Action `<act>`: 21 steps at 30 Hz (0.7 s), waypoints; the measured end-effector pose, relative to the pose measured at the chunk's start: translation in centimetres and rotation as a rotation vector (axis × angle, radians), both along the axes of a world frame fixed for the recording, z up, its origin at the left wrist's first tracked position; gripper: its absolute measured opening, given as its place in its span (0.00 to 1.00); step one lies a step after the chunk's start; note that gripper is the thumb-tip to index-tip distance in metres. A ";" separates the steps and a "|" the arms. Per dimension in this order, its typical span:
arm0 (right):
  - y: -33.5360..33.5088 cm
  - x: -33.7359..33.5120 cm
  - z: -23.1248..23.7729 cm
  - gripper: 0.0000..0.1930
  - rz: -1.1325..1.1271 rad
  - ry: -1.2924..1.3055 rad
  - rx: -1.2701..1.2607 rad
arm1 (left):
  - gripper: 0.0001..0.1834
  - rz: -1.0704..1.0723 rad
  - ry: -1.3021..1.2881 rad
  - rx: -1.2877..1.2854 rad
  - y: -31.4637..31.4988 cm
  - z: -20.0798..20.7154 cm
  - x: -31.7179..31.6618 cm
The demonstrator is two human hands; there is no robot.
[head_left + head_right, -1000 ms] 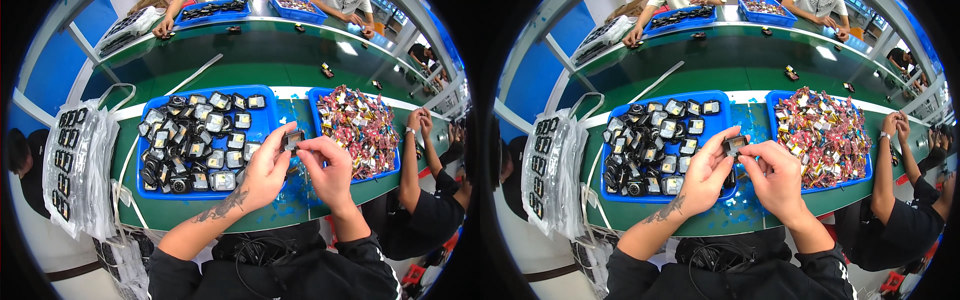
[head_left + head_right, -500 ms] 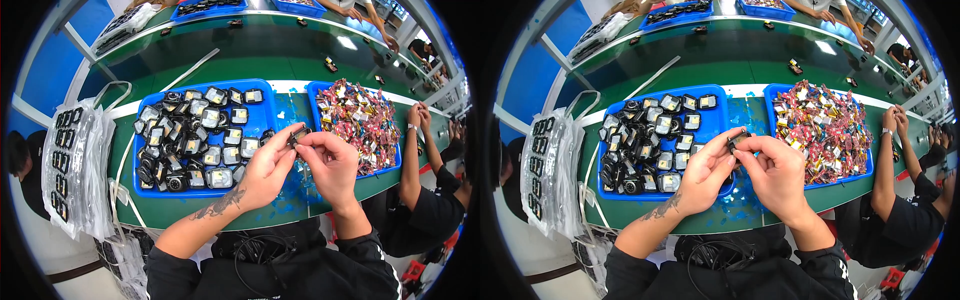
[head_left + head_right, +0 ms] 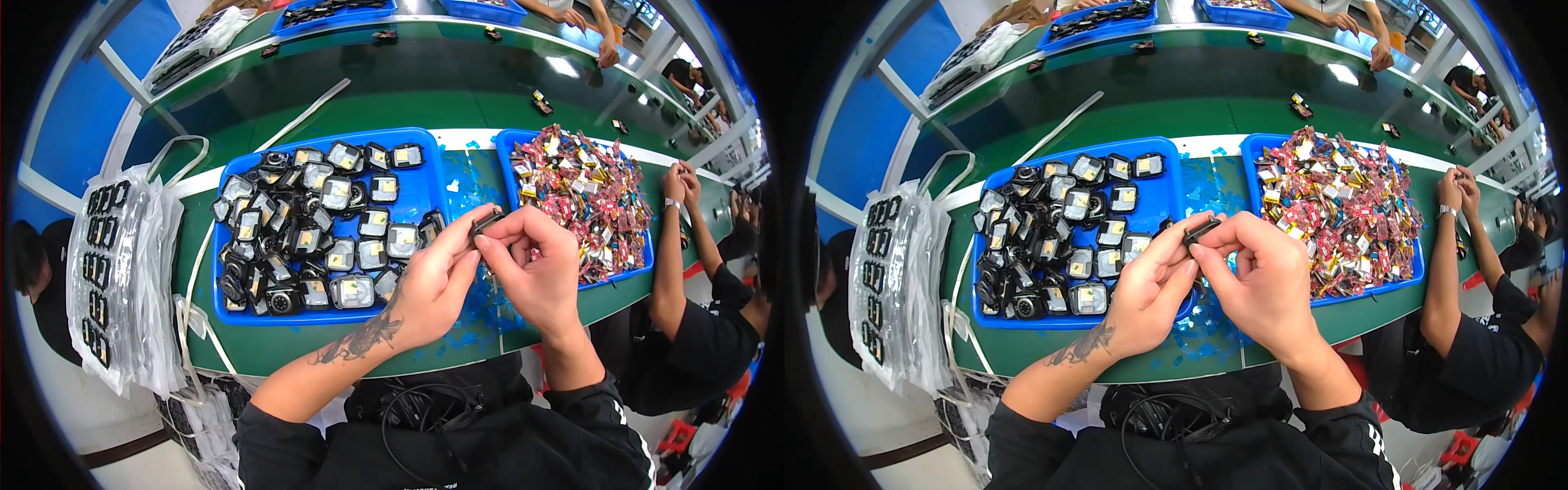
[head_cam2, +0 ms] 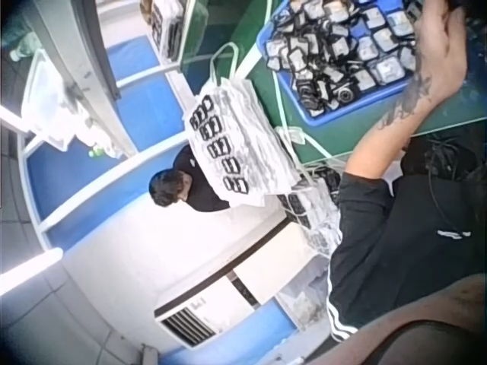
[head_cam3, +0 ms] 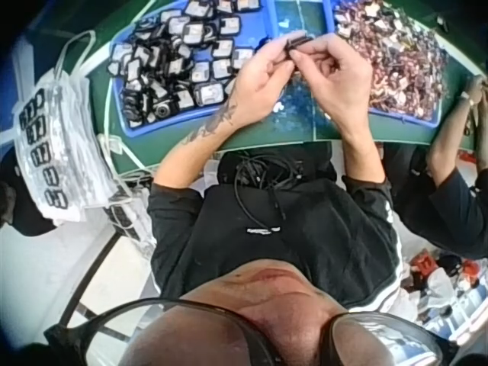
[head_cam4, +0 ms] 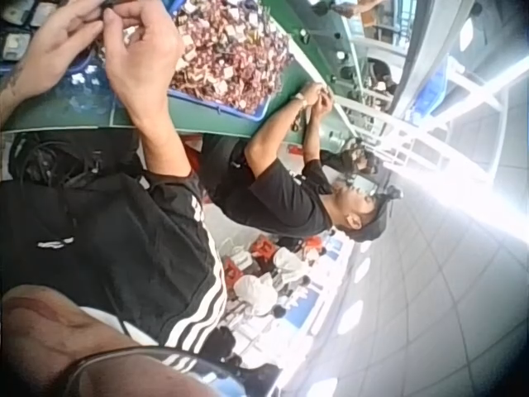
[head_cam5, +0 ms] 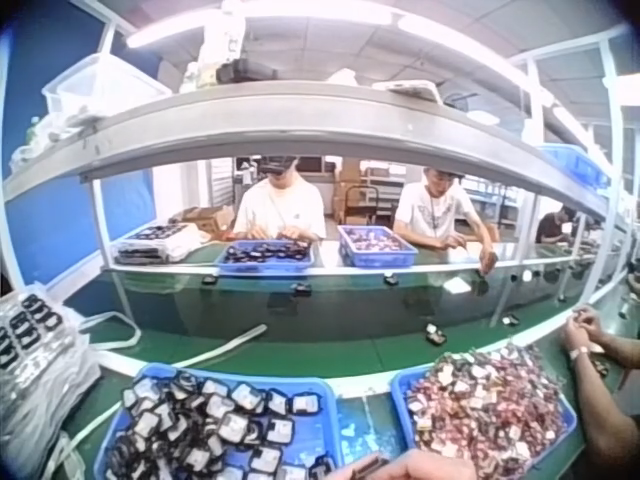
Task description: Assembling small electronic components, including circuit boards and watch-like casings, on a factory production line.
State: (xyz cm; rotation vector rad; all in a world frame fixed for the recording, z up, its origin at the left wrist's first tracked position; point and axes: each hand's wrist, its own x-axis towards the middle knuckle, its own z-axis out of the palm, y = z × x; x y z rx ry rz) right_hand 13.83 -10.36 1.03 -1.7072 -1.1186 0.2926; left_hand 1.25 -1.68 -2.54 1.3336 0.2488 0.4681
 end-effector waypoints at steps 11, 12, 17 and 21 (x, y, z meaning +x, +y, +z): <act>0.1 2.0 -2.2 0.02 -0.131 -0.128 0.255 | 0.27 0.081 -0.133 -0.199 0.7 0.8 0.0; 0.0 2.6 -2.2 0.03 -0.056 -0.323 0.205 | 0.27 0.081 -0.149 -0.203 0.7 0.8 0.0; -1.6 0.7 -2.0 0.06 0.003 0.203 0.191 | 0.27 0.149 -0.192 -0.255 0.9 0.9 0.3; -2.1 -0.7 -1.8 0.08 0.102 0.359 0.103 | 0.27 0.211 -0.223 -0.262 0.7 0.9 0.4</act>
